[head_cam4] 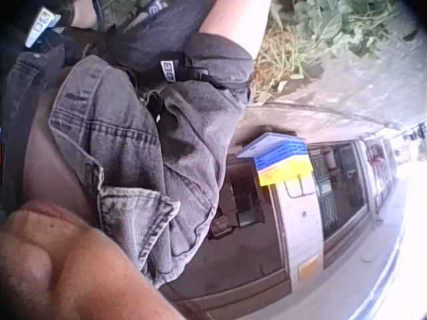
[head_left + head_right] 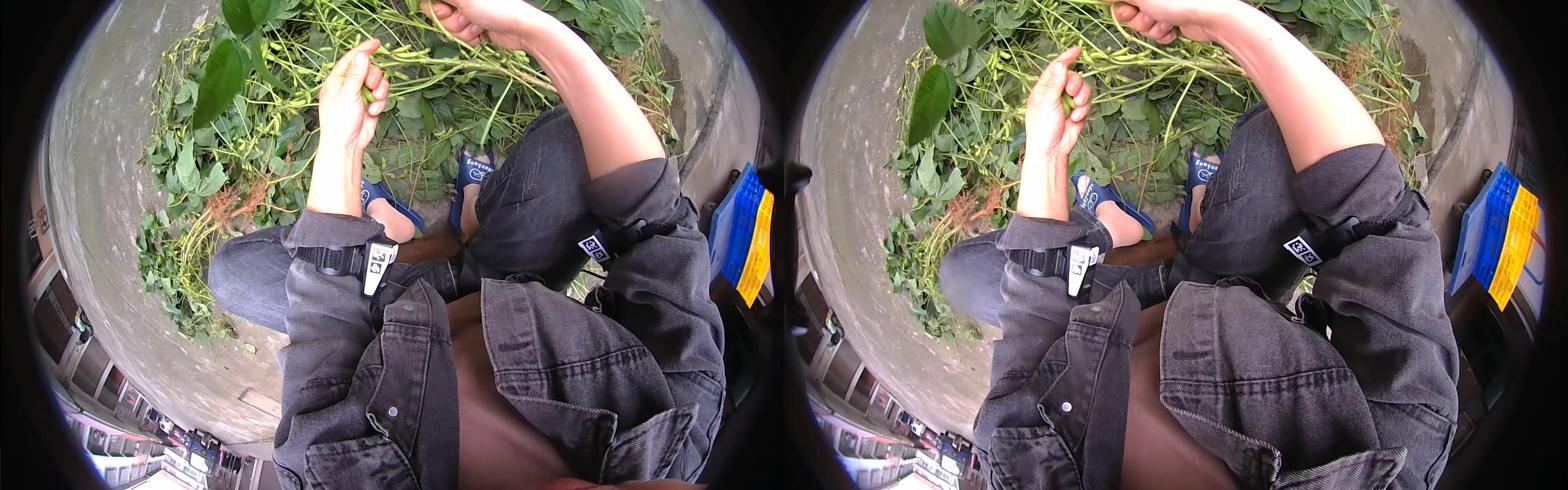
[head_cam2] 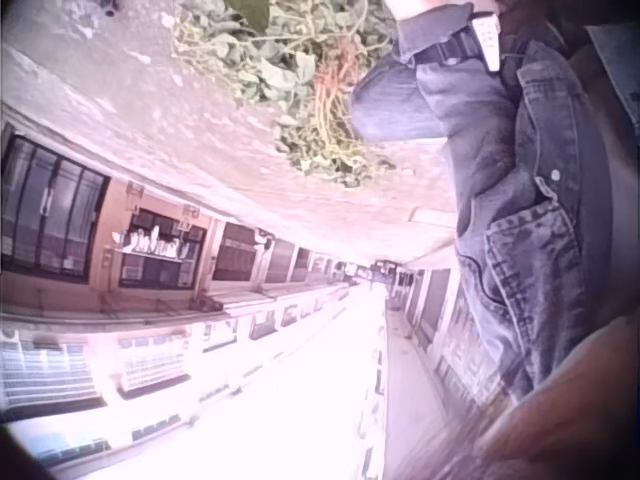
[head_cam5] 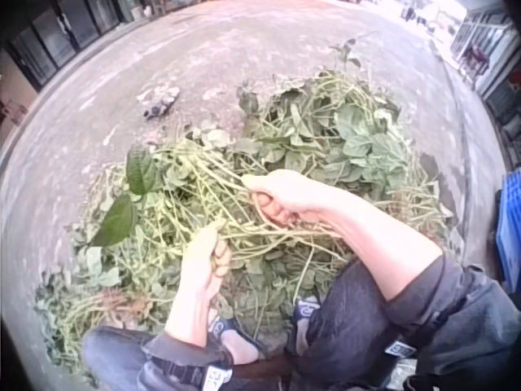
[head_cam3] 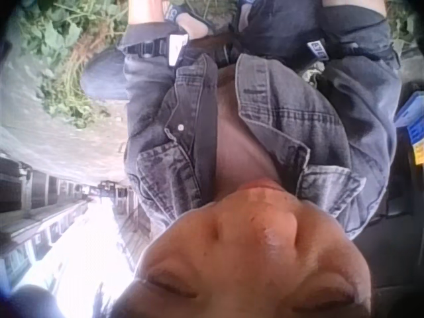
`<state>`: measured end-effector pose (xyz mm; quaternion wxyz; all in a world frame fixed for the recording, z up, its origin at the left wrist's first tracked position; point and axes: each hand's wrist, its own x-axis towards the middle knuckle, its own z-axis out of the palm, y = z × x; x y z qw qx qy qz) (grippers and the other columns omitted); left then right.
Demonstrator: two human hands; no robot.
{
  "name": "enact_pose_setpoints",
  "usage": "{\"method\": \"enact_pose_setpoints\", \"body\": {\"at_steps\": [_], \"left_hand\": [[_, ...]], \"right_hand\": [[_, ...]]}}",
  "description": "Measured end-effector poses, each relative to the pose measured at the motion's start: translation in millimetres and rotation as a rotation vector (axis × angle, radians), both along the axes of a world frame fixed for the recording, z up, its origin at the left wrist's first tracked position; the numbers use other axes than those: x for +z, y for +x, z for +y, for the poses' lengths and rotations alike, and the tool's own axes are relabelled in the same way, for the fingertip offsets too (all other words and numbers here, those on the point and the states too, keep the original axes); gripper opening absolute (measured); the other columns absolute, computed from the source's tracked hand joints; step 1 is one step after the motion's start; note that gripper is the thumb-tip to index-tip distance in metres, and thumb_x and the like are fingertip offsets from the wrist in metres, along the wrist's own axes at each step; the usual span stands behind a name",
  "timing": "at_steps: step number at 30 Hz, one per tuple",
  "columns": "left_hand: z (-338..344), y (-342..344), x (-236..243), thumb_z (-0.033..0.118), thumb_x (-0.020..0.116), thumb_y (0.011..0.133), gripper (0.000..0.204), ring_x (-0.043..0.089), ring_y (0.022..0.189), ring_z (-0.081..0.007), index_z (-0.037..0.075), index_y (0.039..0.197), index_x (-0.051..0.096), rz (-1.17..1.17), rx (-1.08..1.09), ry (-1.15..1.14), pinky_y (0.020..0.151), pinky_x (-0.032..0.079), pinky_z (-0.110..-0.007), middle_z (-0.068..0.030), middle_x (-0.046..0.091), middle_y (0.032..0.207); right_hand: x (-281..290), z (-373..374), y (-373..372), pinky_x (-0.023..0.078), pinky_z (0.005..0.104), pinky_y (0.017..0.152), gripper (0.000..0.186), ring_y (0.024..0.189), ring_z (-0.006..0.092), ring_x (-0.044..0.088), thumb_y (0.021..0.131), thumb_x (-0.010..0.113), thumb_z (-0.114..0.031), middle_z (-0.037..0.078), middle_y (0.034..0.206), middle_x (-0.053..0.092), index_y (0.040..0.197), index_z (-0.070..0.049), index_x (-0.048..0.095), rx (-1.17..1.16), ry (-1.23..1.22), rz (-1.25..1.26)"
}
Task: The person sits on the ground and picks green beans from vines by hand, placing them into a small bowl. The person repeatedly selects vines, removes beans, and discards the stems.
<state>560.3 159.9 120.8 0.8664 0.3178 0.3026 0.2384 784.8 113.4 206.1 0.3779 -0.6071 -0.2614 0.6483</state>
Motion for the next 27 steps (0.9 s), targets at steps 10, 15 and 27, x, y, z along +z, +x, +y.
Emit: {"method": "enact_pose_setpoints", "body": {"at_steps": [10, 15, 27], "left_hand": [[15, 46, 34, 0.019, 0.068, 0.088, 0.03, 0.048, 0.069, -0.005, 0.008, 0.113, 0.056, 0.119, -0.277, 0.403, 0.052, 0.037, -0.016, 0.003, 0.054, 0.082], [27, 44, 52, 0.019, 0.069, 0.087, 0.027, 0.054, 0.094, -0.0075, 0.006, 0.107, 0.058, 0.103, -0.427, 0.731, 0.086, 0.043, -0.024, 0.0008, 0.061, 0.099], [17, -8, 92, 0.033, 0.054, 0.095, 0.029, 0.031, 0.049, -0.0006, 0.007, 0.085, 0.058, 0.073, -0.995, 0.35, 0.045, 0.025, -0.016, 0.0083, 0.043, 0.062]], "right_hand": [[-4, -5, 0, 0.011, 0.0239, 0.038, 0.053, 0.041, 0.0052, 0.014, 0.099, 0.042, -0.045, -0.009, 0.049, 0.022, 0.056, -0.017, 0.031, 0.175, -0.095, 0.162], [-2, -9, -5, 0.011, 0.0235, 0.037, 0.056, 0.04, 0.0044, 0.016, 0.096, 0.046, -0.052, -0.009, 0.048, 0.023, 0.054, -0.017, 0.032, 0.286, -0.163, 0.155], [3, -20, 5, 0.025, 0.0259, 0.043, 0.055, 0.042, 0.0073, 0.028, 0.093, 0.054, -0.043, -0.005, 0.043, 0.032, 0.048, -0.013, 0.042, 0.01, 0.14, -0.344]]}}
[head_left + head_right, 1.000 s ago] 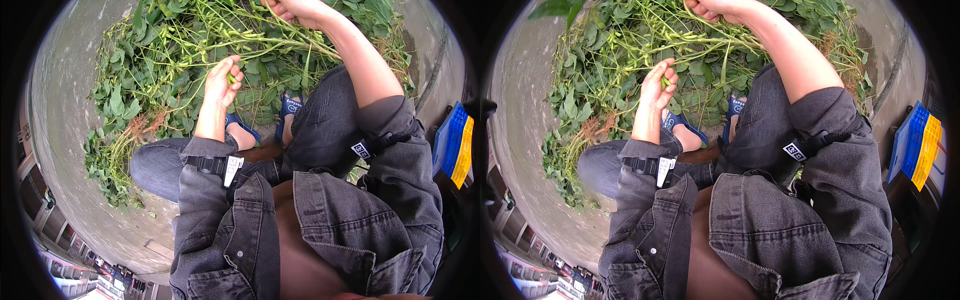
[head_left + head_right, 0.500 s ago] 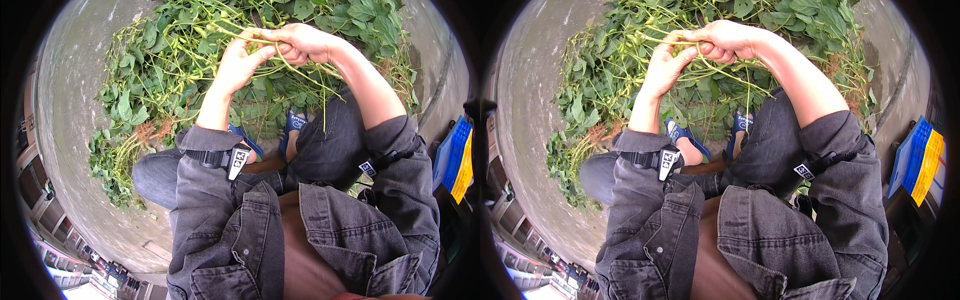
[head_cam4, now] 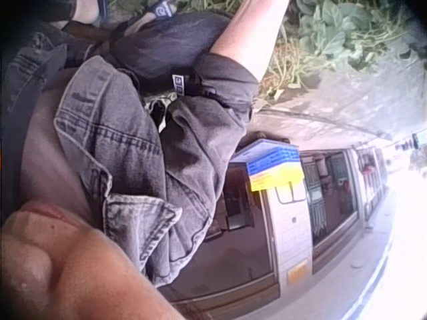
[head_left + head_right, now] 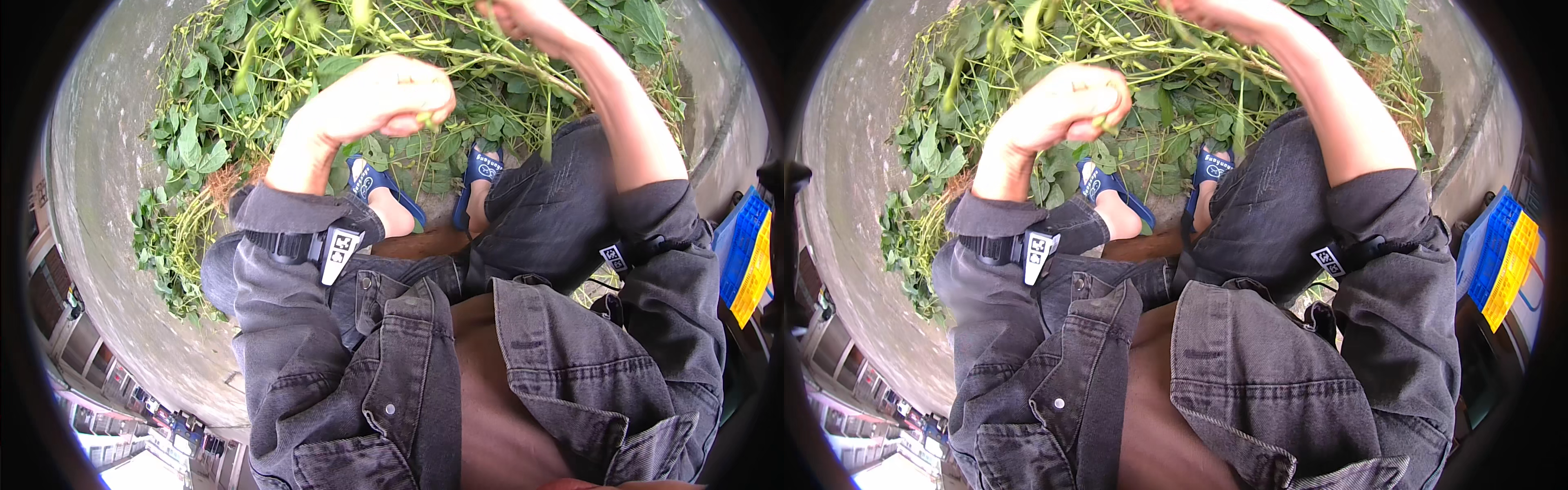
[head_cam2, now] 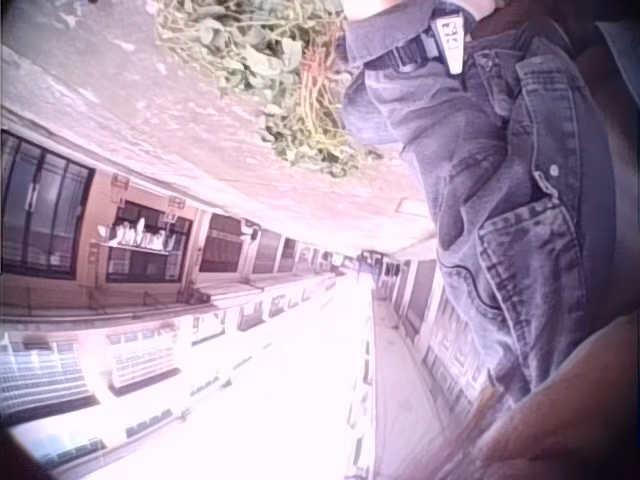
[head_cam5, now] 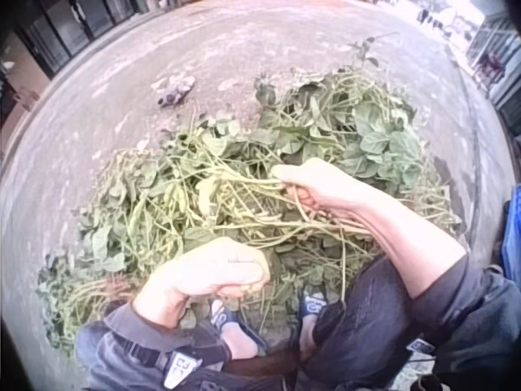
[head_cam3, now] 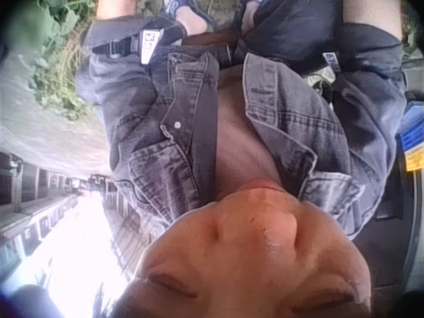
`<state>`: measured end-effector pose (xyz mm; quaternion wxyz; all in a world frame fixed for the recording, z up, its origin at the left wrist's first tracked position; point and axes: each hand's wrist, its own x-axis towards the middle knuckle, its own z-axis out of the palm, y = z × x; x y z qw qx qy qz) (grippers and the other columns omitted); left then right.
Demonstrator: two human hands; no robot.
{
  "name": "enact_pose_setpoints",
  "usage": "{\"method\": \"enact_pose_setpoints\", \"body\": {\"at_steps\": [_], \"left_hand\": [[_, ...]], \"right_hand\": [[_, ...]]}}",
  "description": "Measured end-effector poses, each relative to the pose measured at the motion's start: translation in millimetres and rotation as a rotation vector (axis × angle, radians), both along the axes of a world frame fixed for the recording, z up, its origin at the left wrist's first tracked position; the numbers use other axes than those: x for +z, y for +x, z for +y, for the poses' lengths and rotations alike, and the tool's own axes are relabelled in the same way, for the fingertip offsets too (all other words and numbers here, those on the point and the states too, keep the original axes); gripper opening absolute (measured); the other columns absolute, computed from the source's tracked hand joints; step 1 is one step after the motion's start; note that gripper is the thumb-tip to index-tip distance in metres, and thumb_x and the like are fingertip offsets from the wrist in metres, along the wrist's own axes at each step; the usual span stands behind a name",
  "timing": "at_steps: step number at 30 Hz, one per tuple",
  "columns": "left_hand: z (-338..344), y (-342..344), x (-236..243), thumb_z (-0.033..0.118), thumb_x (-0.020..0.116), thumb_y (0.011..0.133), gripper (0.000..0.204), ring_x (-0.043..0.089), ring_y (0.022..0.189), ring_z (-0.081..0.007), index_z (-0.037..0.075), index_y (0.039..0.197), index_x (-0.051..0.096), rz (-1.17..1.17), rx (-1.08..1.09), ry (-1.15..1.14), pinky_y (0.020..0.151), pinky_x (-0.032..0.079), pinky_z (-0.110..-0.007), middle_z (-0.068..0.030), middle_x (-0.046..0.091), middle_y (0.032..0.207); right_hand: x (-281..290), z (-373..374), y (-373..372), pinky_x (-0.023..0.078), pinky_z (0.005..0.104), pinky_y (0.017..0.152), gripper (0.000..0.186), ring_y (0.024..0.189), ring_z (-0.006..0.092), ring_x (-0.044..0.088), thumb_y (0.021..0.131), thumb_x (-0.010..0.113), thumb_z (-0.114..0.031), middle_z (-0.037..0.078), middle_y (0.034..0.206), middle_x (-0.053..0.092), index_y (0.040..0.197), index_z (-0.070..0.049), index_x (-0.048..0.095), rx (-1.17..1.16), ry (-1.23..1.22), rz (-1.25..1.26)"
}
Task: The person sits on the ground and picks green beans from vines by hand, placing them into a small bowl. The person repeatedly selects vines, removes beans, and discards the stems.
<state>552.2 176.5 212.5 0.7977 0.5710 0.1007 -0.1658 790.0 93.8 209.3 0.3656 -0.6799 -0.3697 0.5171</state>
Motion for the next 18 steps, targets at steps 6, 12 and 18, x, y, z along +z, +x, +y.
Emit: {"method": "enact_pose_setpoints", "body": {"at_steps": [6, 12, 18], "left_hand": [[-14, -67, -71, 0.033, 0.053, 0.095, 0.029, 0.037, 0.045, -0.0049, 0.006, 0.085, 0.053, 0.199, 0.344, -0.467, 0.039, 0.027, -0.017, -0.0014, 0.051, 0.066], [-60, -39, -223, 0.033, 0.056, 0.094, 0.024, 0.04, 0.044, -0.0067, 0.011, 0.089, 0.05, 0.663, 0.42, -0.386, 0.035, 0.026, -0.018, -0.0056, 0.057, 0.072], [-124, -3, -307, 0.024, 0.061, 0.088, 0.024, 0.061, 0.056, -0.0185, 0.006, 0.103, 0.06, 0.657, 0.382, 0.297, 0.052, 0.047, -0.033, -0.01, 0.067, 0.071]], "right_hand": [[0, -10, 48, 0.02, 0.0249, 0.038, 0.057, 0.037, 0.0096, 0.023, 0.093, 0.043, -0.06, -0.006, 0.046, 0.027, 0.057, -0.016, 0.04, -0.471, 0.035, 0.36], [10, -10, 33, 0.026, 0.0249, 0.042, 0.051, 0.04, 0.0083, 0.025, 0.095, 0.045, -0.053, -0.006, 0.05, 0.029, 0.067, -0.011, 0.046, -0.467, 0.062, 0.28], [13, -15, 29, 0.027, 0.0239, 0.044, 0.05, 0.043, 0.0082, 0.027, 0.097, 0.044, -0.05, -0.006, 0.051, 0.03, 0.067, -0.01, 0.047, -0.472, 0.032, 0.249]]}}
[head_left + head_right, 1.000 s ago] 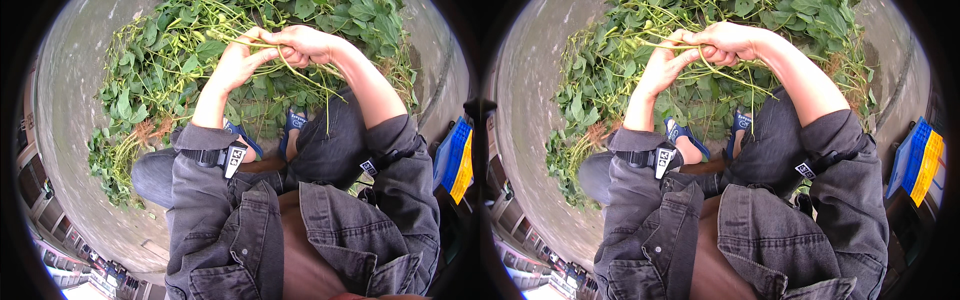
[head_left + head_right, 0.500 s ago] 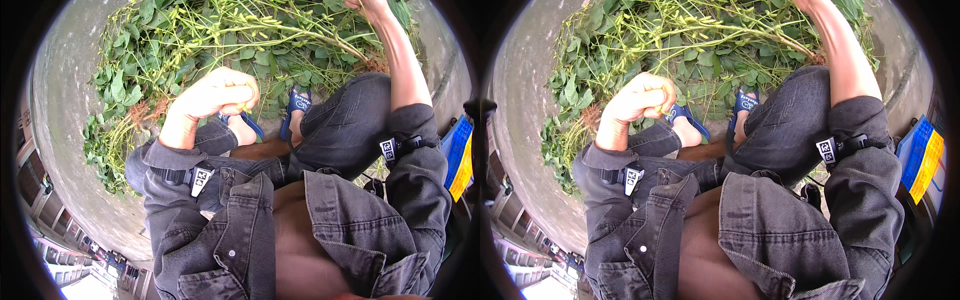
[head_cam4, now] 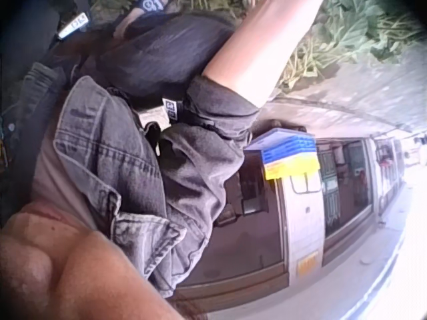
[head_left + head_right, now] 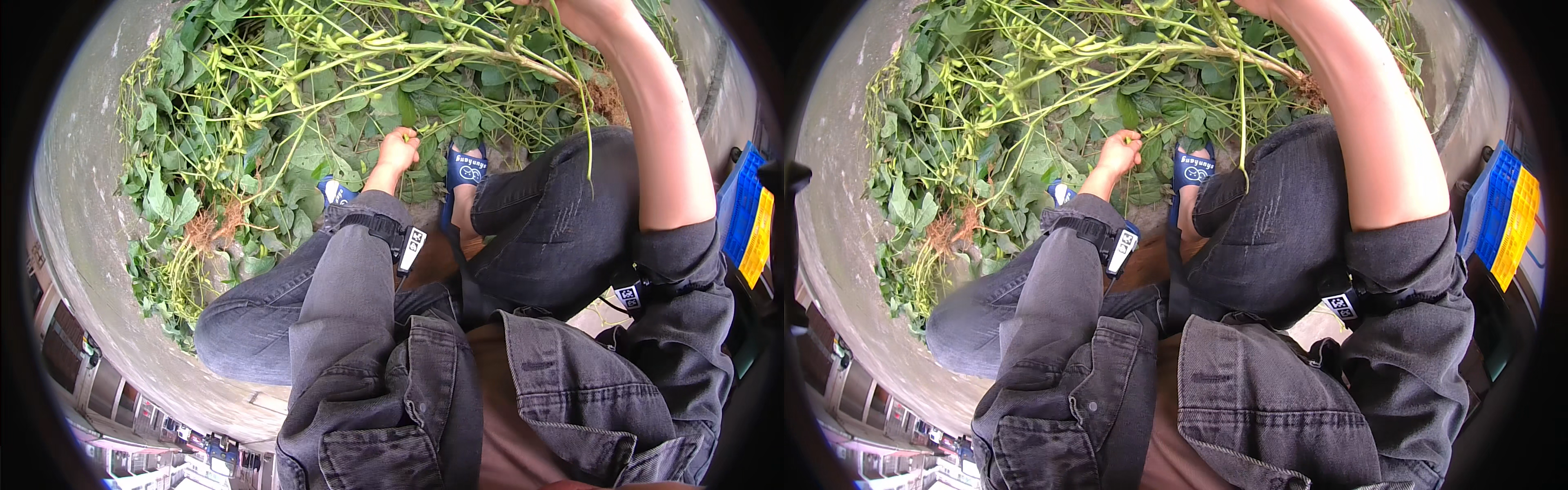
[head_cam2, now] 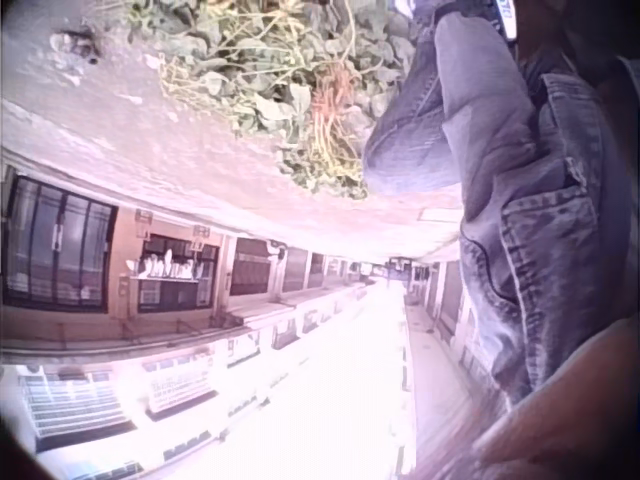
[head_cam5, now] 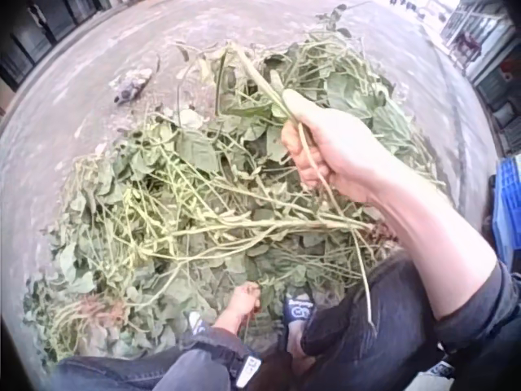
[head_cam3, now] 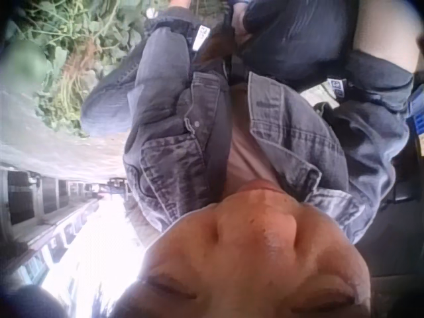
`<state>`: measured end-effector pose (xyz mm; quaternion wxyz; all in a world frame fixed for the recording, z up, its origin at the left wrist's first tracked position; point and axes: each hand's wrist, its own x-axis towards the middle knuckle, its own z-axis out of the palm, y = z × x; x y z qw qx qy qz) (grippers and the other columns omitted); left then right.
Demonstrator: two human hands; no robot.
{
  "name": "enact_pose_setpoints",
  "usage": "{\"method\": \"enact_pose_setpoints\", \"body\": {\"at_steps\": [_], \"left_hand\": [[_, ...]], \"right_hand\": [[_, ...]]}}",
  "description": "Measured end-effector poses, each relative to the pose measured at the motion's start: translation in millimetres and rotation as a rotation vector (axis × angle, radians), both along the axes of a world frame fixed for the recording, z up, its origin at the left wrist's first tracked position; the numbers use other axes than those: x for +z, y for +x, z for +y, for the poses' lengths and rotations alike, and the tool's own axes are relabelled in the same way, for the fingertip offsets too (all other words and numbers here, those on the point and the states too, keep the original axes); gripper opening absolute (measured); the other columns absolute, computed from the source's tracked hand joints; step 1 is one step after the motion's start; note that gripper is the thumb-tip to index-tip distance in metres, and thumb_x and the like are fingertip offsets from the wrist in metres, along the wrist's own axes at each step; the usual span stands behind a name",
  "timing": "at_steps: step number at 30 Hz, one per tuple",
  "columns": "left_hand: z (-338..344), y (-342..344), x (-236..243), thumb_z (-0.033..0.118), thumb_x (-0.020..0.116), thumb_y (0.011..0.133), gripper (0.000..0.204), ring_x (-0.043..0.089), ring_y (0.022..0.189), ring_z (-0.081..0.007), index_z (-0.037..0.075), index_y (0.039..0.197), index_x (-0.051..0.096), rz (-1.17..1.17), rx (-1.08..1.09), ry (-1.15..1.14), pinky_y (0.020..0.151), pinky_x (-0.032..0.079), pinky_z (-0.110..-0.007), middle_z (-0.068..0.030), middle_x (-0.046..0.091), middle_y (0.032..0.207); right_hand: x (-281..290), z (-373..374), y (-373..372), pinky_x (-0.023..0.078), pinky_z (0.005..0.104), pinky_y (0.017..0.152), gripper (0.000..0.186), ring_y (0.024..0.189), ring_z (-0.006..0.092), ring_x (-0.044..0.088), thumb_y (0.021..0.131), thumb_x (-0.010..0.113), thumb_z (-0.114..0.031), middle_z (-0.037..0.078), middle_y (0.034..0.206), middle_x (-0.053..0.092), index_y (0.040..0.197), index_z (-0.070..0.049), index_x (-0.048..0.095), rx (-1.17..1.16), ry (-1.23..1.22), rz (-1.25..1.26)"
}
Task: The person sits on the ground and picks green beans from vines by hand, placing them into a small bowl. The person repeatedly selects vines, removes beans, and discards the stems.
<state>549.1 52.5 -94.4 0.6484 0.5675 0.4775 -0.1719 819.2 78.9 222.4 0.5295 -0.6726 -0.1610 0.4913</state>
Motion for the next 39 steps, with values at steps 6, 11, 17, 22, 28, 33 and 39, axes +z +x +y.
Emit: {"method": "enact_pose_setpoints", "body": {"at_steps": [6, 11, 17, 22, 28, 33, 39], "left_hand": [[-5, 19, -15, 0.032, 0.066, 0.082, 0.027, 0.066, 0.09, -0.0353, 0.011, 0.098, 0.068, 0.378, -0.167, 0.53, 0.078, 0.052, -0.044, -0.0162, 0.069, 0.094], [-11, 29, -23, 0.035, 0.072, 0.076, 0.028, 0.066, 0.087, -0.0356, 0.01, 0.088, 0.069, 0.447, -0.065, 0.54, 0.076, 0.052, -0.044, -0.0177, 0.068, 0.092], [3, -1, -21, 0.024, 0.074, 0.072, 0.025, 0.066, 0.071, -0.0309, 0.005, 0.085, 0.066, 0.11, 0.026, 0.451, 0.067, 0.05, -0.038, -0.0173, 0.067, 0.077], [-8, 19, -16, 0.021, 0.073, 0.071, 0.024, 0.067, 0.078, -0.0314, 0.004, 0.087, 0.067, -0.082, -0.051, 0.545, 0.071, 0.051, -0.04, -0.018, 0.068, 0.082], [-14, 43, -23, 0.023, 0.062, 0.081, 0.02, 0.066, 0.078, -0.0381, 0.005, 0.087, 0.068, 0.16, -0.656, 0.752, 0.072, 0.054, -0.045, -0.0184, 0.068, 0.083], [-11, 32, -37, 0.02, 0.059, 0.085, 0.018, 0.067, 0.075, -0.0365, 0.004, 0.087, 0.067, -0.009, -0.558, 0.756, 0.068, 0.054, -0.046, -0.019, 0.068, 0.082], [4, 11, -34, 0.01, 0.064, 0.087, 0.009, 0.052, 0.051, -0.006, 0.005, 0.094, 0.063, -0.2, 0.193, -0.059, 0.046, 0.041, -0.021, -0.0007, 0.062, 0.069]], "right_hand": [[-7, -3, 8, 0.027, 0.0239, 0.045, 0.051, 0.044, 0.0083, 0.027, 0.098, 0.042, -0.048, -0.005, 0.051, 0.031, 0.067, -0.009, 0.048, 0.017, 0.045, 0.041], [-9, -10, 8, 0.025, 0.0231, 0.044, 0.05, 0.044, 0.008, 0.026, 0.098, 0.042, -0.046, -0.005, 0.05, 0.03, 0.066, -0.008, 0.049, 0.061, 0.106, 0.069], [-10, -13, 10, 0.024, 0.0226, 0.045, 0.049, 0.045, 0.0075, 0.025, 0.098, 0.043, -0.045, -0.006, 0.051, 0.029, 0.066, -0.008, 0.05, 0.023, 0.16, 0.012], [-11, -14, 13, 0.023, 0.0226, 0.045, 0.048, 0.045, 0.007, 0.025, 0.098, 0.043, -0.044, -0.006, 0.052, 0.03, 0.066, -0.008, 0.05, 0.098, 0.199, 0.02], [-12, -19, 8, 0.023, 0.0224, 0.046, 0.048, 0.046, 0.0066, 0.026, 0.097, 0.046, -0.045, -0.006, 0.053, 0.031, 0.067, -0.008, 0.051, 0.048, 0.181, 0.023], [-11, -17, 10, 0.024, 0.0222, 0.046, 0.047, 0.046, 0.0066, 0.026, 0.096, 0.046, -0.045, -0.006, 0.053, 0.031, 0.068, -0.007, 0.052, 0.043, 0.137, 0.015], [-16, -13, 10, 0.025, 0.0221, 0.046, 0.047, 0.046, 0.0067, 0.026, 0.097, 0.047, -0.044, -0.006, 0.053, 0.031, 0.068, -0.007, 0.052, 0.02, 0.143, 0.009]]}}
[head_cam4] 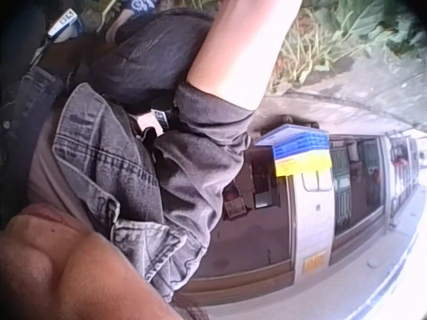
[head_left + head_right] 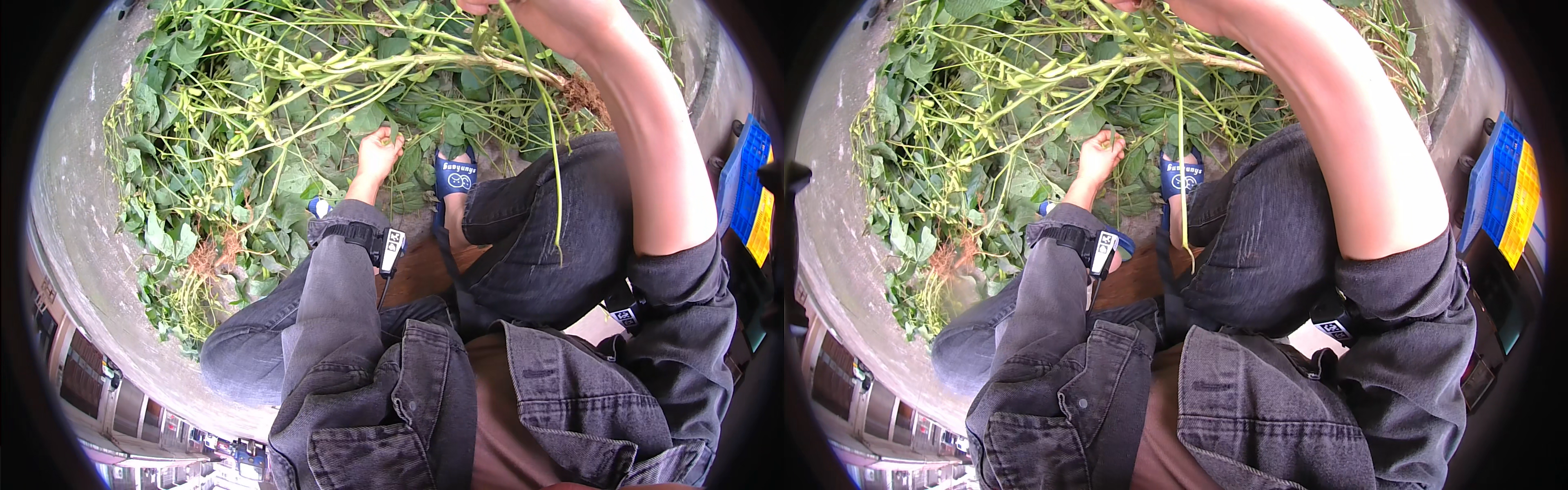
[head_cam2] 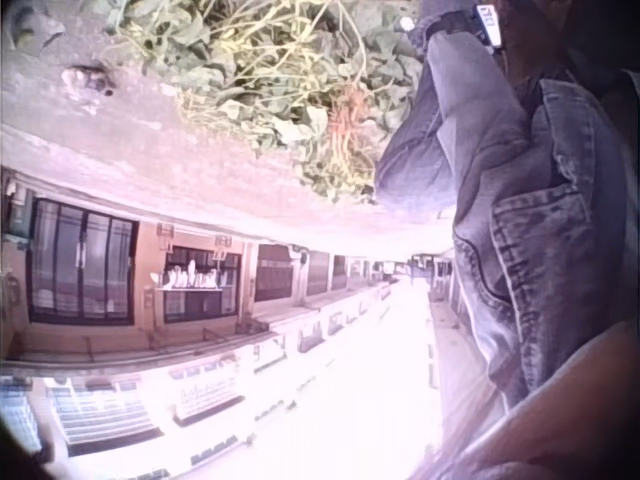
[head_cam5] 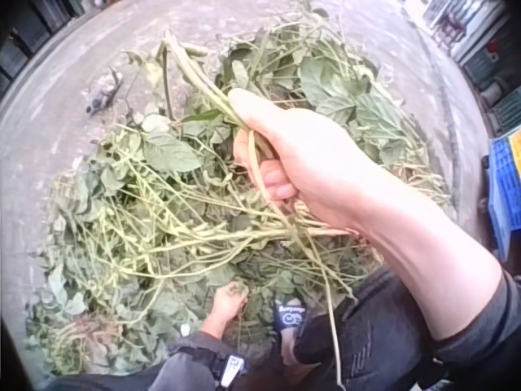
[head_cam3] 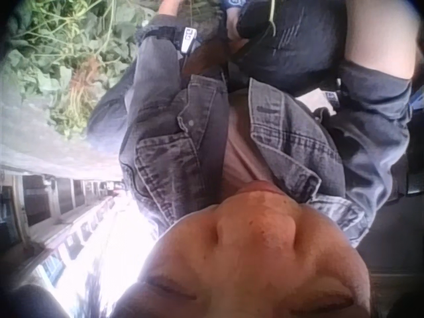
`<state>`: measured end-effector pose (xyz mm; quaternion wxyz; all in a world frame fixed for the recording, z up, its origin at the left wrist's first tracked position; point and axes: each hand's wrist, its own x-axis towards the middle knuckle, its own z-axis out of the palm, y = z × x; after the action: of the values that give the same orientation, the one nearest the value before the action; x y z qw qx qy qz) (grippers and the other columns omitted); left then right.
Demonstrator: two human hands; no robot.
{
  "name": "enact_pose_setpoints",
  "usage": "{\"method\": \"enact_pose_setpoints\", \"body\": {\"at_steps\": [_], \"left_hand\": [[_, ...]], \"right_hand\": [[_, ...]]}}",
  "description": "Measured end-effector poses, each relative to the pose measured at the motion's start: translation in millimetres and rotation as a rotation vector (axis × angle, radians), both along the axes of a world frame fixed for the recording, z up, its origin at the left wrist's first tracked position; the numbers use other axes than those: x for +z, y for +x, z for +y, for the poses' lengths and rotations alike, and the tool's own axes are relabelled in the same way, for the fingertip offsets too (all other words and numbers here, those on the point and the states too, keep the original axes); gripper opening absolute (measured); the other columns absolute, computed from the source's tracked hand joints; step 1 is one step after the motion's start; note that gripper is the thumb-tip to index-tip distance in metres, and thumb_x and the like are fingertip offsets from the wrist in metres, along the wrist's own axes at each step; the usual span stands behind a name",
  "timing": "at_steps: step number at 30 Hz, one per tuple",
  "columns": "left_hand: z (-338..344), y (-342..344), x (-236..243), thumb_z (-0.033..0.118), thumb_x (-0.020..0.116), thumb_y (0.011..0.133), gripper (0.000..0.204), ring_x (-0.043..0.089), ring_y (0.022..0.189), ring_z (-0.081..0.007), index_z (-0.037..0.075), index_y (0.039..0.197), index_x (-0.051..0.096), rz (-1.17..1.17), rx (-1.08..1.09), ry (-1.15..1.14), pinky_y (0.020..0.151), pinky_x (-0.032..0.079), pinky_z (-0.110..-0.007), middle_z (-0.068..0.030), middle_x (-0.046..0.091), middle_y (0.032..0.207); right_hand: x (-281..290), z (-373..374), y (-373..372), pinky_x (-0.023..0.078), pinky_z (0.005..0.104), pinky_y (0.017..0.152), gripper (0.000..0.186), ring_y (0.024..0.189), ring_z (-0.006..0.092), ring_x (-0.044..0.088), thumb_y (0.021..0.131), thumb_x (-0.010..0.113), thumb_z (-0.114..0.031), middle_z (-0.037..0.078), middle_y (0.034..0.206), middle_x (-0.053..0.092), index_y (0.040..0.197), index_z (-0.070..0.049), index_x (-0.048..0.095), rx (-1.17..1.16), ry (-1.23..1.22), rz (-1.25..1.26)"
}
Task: The person sits on the ground and picks green beans from vines by hand, placing them into a small bowl. The person repeatedly selects vines, removes beans, and discards the stems.
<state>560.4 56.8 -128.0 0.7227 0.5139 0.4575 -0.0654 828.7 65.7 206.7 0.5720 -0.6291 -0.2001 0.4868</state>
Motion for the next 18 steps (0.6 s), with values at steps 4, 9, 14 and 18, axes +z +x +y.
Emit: {"method": "enact_pose_setpoints", "body": {"at_steps": [4, 9, 14, 18], "left_hand": [[11, -19, 25, 0.011, 0.063, 0.087, 0.006, 0.045, 0.044, -0.006, 0.007, 0.091, 0.06, 0.015, 0.117, -0.279, 0.039, 0.033, -0.02, -0.0004, 0.056, 0.062], [8, -5, 61, 0.011, 0.06, 0.087, 0.006, 0.043, 0.045, -0.0062, 0.007, 0.086, 0.056, 0.052, 0.018, -0.2, 0.039, 0.03, -0.02, -0.0002, 0.054, 0.064], [32, 5, 154, 0.008, 0.057, 0.088, 0.006, 0.046, 0.049, -0.0064, 0.003, 0.085, 0.058, -0.119, -0.053, -0.286, 0.041, 0.033, -0.019, -0.0014, 0.054, 0.065], [85, -92, 300, 0.007, 0.061, 0.086, 0.005, 0.047, 0.051, -0.0062, 0.003, 0.089, 0.059, -0.374, 0.157, 0.148, 0.046, 0.035, -0.018, -0.0023, 0.057, 0.068]], "right_hand": [[7, 10, -7, 0.026, 0.0237, 0.046, 0.046, 0.046, 0.0072, 0.026, 0.098, 0.045, -0.042, -0.007, 0.052, 0.03, 0.07, -0.006, 0.053, 0.12, -0.025, 0.079], [18, 13, -21, 0.025, 0.0254, 0.045, 0.05, 0.044, 0.0078, 0.027, 0.098, 0.045, -0.041, -0.005, 0.05, 0.033, 0.065, -0.005, 0.055, 0.17, -0.066, -0.139], [14, 13, -23, 0.028, 0.0254, 0.043, 0.041, 0.043, 0.0083, 0.03, 0.099, 0.045, -0.035, -0.003, 0.05, 0.036, 0.079, -0.001, 0.056, 0.249, 0.068, 0.044], [9, 9, -22, 0.036, 0.0235, 0.041, 0.028, 0.043, 0.0098, 0.046, 0.095, 0.05, -0.026, 0.002, 0.056, 0.052, 0.082, -0.003, 0.057, 0.193, 0.036, -0.149]]}}
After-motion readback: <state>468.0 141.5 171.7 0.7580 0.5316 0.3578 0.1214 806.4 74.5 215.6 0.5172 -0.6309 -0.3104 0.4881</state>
